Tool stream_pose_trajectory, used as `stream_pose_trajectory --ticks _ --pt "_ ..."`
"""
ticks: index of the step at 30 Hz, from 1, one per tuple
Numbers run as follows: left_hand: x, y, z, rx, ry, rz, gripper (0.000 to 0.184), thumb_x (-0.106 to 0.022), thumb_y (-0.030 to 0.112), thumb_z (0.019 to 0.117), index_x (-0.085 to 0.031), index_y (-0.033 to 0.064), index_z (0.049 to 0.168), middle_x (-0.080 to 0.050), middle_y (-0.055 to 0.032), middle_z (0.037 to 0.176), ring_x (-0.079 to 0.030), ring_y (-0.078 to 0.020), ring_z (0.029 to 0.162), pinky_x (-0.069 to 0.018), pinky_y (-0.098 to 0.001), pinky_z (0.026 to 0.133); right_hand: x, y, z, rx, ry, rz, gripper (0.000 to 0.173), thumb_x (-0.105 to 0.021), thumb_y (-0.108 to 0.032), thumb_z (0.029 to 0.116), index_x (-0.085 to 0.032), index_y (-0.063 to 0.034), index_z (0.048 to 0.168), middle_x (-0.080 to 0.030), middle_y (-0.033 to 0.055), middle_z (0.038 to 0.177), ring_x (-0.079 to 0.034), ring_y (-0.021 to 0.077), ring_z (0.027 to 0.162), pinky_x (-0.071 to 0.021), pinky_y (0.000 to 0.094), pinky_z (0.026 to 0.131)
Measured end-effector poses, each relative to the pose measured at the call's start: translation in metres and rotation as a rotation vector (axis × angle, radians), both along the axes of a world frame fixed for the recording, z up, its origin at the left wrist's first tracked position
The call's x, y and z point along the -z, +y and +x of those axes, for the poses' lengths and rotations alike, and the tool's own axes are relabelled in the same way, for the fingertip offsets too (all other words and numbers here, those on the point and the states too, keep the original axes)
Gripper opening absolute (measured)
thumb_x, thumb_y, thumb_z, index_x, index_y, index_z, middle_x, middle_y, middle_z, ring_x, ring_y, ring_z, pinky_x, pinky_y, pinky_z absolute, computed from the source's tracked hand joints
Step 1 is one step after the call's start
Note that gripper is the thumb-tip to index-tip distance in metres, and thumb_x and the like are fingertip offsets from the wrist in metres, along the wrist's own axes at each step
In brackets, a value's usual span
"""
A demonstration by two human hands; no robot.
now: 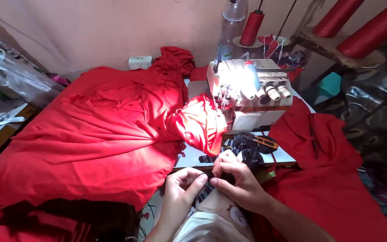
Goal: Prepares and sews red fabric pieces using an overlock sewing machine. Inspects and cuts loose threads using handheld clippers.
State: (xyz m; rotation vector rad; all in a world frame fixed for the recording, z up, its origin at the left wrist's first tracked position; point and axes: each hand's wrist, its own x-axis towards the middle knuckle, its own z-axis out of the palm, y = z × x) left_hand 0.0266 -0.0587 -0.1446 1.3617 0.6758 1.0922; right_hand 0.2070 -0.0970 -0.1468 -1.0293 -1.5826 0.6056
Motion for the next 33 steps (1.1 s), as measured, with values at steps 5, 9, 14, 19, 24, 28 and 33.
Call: stream_pose_trajectory --ticks 5,9,14,19,24,28,33 --pt "-0.003 -0.002 0.001 -0.032 -0.007 -0.052 0.010 -0.067 0.011 0.0907 -0.075 0.0126 0.085 -0.071 0.0088 0.074 -0.067 0.0007 0.068 -0.0571 -0.0172 0.067 0.000 -0.002 0.003 0.025 -0.007 0.013 0.019 -0.060 -0.026 0.0946 -0.068 -0.0117 0.084 -0.064 -0.0037 0.085 -0.054 0.0047 0.100 -0.0365 0.0226 0.094" --pt "-0.002 -0.002 0.003 -0.045 -0.004 -0.043 0.010 -0.067 0.009 0.0902 -0.075 0.0121 0.085 -0.071 0.0089 0.074 -0.067 0.0008 0.068 -0.0571 -0.0170 0.067 0.000 -0.001 0.003 0.081 -0.039 0.043 0.016 -0.065 -0.027 0.0909 -0.069 -0.0132 0.086 -0.062 -0.0048 0.084 -0.053 0.0047 0.100 -0.0361 0.0214 0.094" --pt "-0.001 -0.003 0.006 -0.046 -0.015 -0.045 0.008 -0.068 0.008 0.0895 -0.075 0.0118 0.086 -0.071 0.0091 0.075 -0.066 0.0010 0.068 -0.0568 -0.0168 0.067 0.002 0.004 0.000 0.127 -0.042 0.061 0.012 -0.066 -0.021 0.0883 -0.067 -0.0123 0.080 -0.062 -0.0045 0.080 -0.054 0.0049 0.097 -0.0370 0.0201 0.091" --pt "0.000 -0.004 0.008 -0.052 -0.004 -0.063 0.007 -0.068 0.009 0.0893 -0.075 0.0115 0.087 -0.071 0.0090 0.074 -0.066 0.0014 0.067 -0.0565 -0.0169 0.066 0.004 0.006 0.000 0.116 0.006 0.038 0.015 -0.065 -0.021 0.0891 -0.065 -0.0121 0.077 -0.061 -0.0051 0.078 -0.054 0.0032 0.095 -0.0372 0.0189 0.089" --pt "-0.001 -0.005 0.010 -0.055 0.009 -0.063 0.008 -0.068 0.007 0.0897 -0.074 0.0114 0.086 -0.071 0.0095 0.075 -0.066 0.0011 0.067 -0.0569 -0.0173 0.067 0.006 0.006 0.001 0.097 0.046 0.040 0.017 -0.064 -0.022 0.0904 -0.066 -0.0111 0.077 -0.062 -0.0046 0.079 -0.055 0.0027 0.097 -0.0381 0.0184 0.090" --pt "-0.002 -0.006 0.012 -0.059 0.006 -0.063 0.009 -0.068 0.007 0.0898 -0.074 0.0114 0.085 -0.070 0.0091 0.073 -0.066 0.0013 0.067 -0.0565 -0.0169 0.066 0.006 0.005 0.003 0.108 0.044 0.049 0.017 -0.064 -0.023 0.0904 -0.066 -0.0112 0.077 -0.062 -0.0048 0.078 -0.055 0.0029 0.097 -0.0377 0.0185 0.090" --pt "-0.003 -0.010 0.014 -0.052 0.004 -0.055 0.008 -0.068 0.008 0.0901 -0.074 0.0109 0.086 -0.071 0.0082 0.074 -0.066 0.0007 0.067 -0.0566 -0.0171 0.066 0.006 0.001 0.005 0.125 0.045 0.057 0.017 -0.065 -0.023 0.0902 -0.067 -0.0117 0.077 -0.062 -0.0049 0.079 -0.054 0.0035 0.097 -0.0378 0.0191 0.090"
